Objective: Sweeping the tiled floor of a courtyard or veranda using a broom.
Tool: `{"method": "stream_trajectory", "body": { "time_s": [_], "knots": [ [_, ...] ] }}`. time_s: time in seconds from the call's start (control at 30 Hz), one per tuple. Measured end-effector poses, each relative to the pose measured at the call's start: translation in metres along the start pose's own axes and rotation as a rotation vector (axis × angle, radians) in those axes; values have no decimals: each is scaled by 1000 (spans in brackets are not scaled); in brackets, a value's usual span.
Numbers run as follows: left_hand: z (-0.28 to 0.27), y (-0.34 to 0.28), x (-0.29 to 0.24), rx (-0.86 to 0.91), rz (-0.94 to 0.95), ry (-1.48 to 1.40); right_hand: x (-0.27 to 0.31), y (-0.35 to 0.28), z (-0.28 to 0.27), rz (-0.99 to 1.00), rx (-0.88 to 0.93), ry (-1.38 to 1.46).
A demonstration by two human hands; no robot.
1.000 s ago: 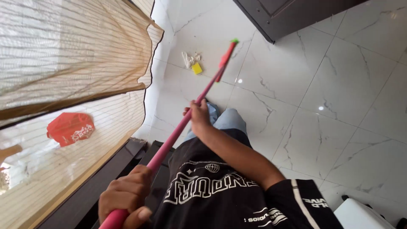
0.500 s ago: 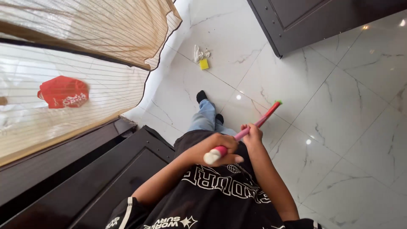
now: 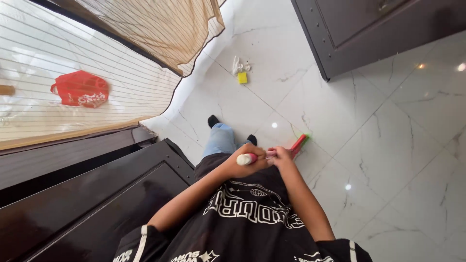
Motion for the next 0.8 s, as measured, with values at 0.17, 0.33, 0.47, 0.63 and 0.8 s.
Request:
{"method": "stream_trajectory", "body": {
  "time_s": [0.17,0.33,0.47,0.63,0.8],
  "knots": [
    [-31,-49,-31,-68,-32,61,-33,103,28,-43,-111,40],
    [-94,-86,-68,-163,38,128,-32,171,150,-39,-59,-128],
    [-148,-122,-100,-216,43,243,-40,164,271,-44,-45,-115],
    [-203,-133,-127,-195,77,216,-11,111,366,-150,-10,-154],
    [-227,-118,-153,40,267,248,28,95,345,-415,-39,47]
  ]
}}
Point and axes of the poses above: each hand's wrist, its own y-axis towards the middle knuckle, its own z-axis out of the palm, x = y × z, the point moved 2 cm from there along y, towards the middle knuckle, and after that the axes turned 14 degrees about x, right-handed, at the moved point
